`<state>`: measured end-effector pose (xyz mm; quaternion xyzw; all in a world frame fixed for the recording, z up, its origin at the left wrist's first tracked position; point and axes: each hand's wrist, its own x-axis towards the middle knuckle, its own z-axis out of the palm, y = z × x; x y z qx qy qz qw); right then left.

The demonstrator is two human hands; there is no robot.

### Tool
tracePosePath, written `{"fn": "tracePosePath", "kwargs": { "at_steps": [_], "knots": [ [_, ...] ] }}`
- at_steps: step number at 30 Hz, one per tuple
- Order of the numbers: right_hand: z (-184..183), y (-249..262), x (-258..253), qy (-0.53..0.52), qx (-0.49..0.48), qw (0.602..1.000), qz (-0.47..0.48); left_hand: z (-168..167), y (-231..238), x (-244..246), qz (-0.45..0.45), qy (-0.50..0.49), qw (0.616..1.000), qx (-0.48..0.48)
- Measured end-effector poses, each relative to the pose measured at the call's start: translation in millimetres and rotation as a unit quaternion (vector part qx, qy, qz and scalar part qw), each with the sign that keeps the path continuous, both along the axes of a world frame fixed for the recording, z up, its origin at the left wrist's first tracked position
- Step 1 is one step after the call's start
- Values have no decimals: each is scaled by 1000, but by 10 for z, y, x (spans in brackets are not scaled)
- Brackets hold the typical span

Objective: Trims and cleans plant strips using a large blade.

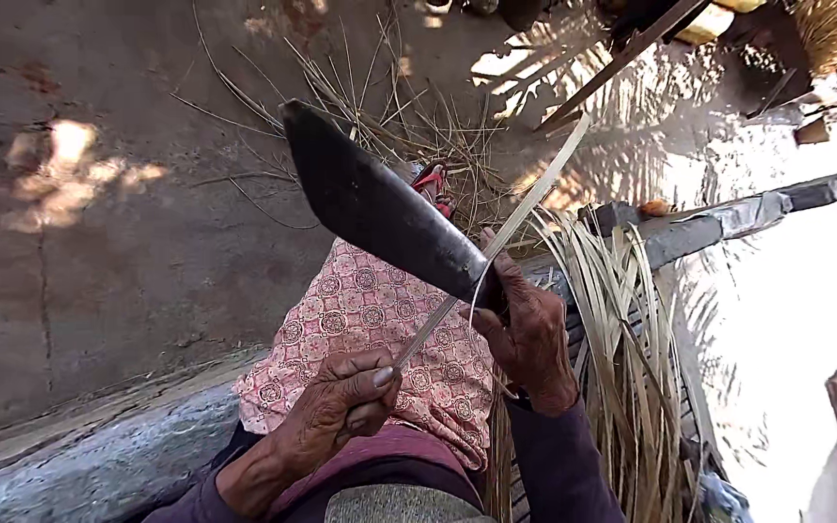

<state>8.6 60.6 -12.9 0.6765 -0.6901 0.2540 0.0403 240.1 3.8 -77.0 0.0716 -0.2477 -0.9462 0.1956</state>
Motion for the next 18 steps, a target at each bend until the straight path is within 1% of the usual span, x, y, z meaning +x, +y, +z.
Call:
{"fn": "tracePosePath", "kwargs": {
  "at_steps": [3, 4, 5, 7, 9, 10, 12, 14, 18],
  "knots": [
    [58, -70, -146, -3, 0, 1000, -27, -131, 49, 173, -18, 0, 1000, -1],
    [74, -97, -176, 2, -4, 999, -37, -190, 37, 226, -21, -14, 1000, -19],
    [87, -131, -187, 13, -12, 999, -44, -249, -7, 262, -20, -39, 997, -60],
    [111, -211, -147, 41, -27, 998, -48, -300, -210, 249, -16, -99, 974, -204],
    [107, -290, -81, 57, -36, 997, -45, -129, -487, 99, 1, -120, 944, -308],
    [97, -329, -44, 60, -41, 996, -44, 32, -597, -21, 26, -122, 934, -335],
    [79, -382, 23, 62, -49, 996, -42, 352, -695, -273, 83, -135, 931, -328],
    [89, -410, 51, 56, -58, 996, -45, 558, -680, -483, 124, -160, 936, -287],
    [179, -382, 60, 0, -45, 999, -22, 591, -703, -650, 127, -131, 958, -224]
  ]
}}
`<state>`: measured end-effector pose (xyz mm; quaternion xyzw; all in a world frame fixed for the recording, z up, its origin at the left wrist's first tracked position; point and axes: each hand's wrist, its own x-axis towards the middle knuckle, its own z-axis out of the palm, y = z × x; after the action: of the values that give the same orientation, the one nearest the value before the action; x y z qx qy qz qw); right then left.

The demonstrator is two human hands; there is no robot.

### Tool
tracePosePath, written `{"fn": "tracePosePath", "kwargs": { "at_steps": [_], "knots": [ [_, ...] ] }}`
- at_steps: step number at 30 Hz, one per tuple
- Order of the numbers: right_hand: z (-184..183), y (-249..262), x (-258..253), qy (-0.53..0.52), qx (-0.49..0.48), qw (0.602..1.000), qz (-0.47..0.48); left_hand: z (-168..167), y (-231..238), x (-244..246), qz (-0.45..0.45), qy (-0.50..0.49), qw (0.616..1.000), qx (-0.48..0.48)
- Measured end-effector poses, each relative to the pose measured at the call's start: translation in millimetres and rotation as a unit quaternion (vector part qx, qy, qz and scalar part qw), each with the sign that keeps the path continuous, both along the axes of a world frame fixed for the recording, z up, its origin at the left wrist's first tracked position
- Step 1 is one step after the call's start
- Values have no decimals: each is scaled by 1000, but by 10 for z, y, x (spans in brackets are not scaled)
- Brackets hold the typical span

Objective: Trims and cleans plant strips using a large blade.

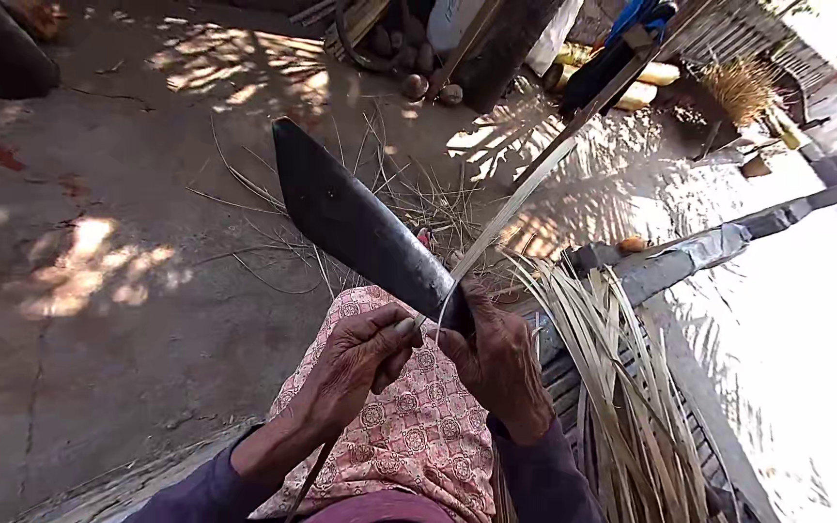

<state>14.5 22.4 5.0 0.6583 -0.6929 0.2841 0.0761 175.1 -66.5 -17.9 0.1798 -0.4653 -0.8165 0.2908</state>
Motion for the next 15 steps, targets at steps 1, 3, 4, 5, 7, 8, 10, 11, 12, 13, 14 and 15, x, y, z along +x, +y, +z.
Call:
{"fn": "tracePosePath", "kwargs": {
  "at_steps": [1, 3, 4, 5, 7, 8, 10, 11, 12, 13, 14, 15],
  "knots": [
    [3, 9, 24, -14, 10, 1000, 20, 6, -20, -11, 0, 14, 999, 30],
    [-15, 2, 78, -19, 19, 998, 55, 12, -40, 8, -6, 28, 997, 69],
    [-23, -13, 82, -8, 17, 998, 65, 13, -45, 16, -6, 35, 996, 80],
    [-27, -24, 71, 3, 16, 997, 70, 5, -48, 24, -9, 45, 995, 89],
    [-34, -41, 47, 20, 14, 997, 75, -24, -40, 57, -22, 58, 992, 110],
    [-31, -58, 31, 28, 13, 997, 75, -24, -36, 72, -19, 57, 991, 121],
    [-27, -87, -4, 43, 13, 997, 69, -3, -14, 98, 5, 39, 989, 141],
    [-29, -109, -26, 51, 10, 997, 64, -7, -10, 123, 9, 31, 989, 142],
    [-28, -143, -61, 57, 5, 997, 58, -25, -10, 156, 6, 32, 990, 135],
    [-24, -180, -104, 61, 4, 997, 52, -59, -11, 195, 0, 39, 991, 126],
    [-19, -223, -144, 63, 7, 997, 49, -91, -11, 235, -1, 42, 991, 125],
    [-17, -275, -179, 64, 14, 997, 51, -118, -15, 271, 3, 44, 990, 131]
  ]
}}
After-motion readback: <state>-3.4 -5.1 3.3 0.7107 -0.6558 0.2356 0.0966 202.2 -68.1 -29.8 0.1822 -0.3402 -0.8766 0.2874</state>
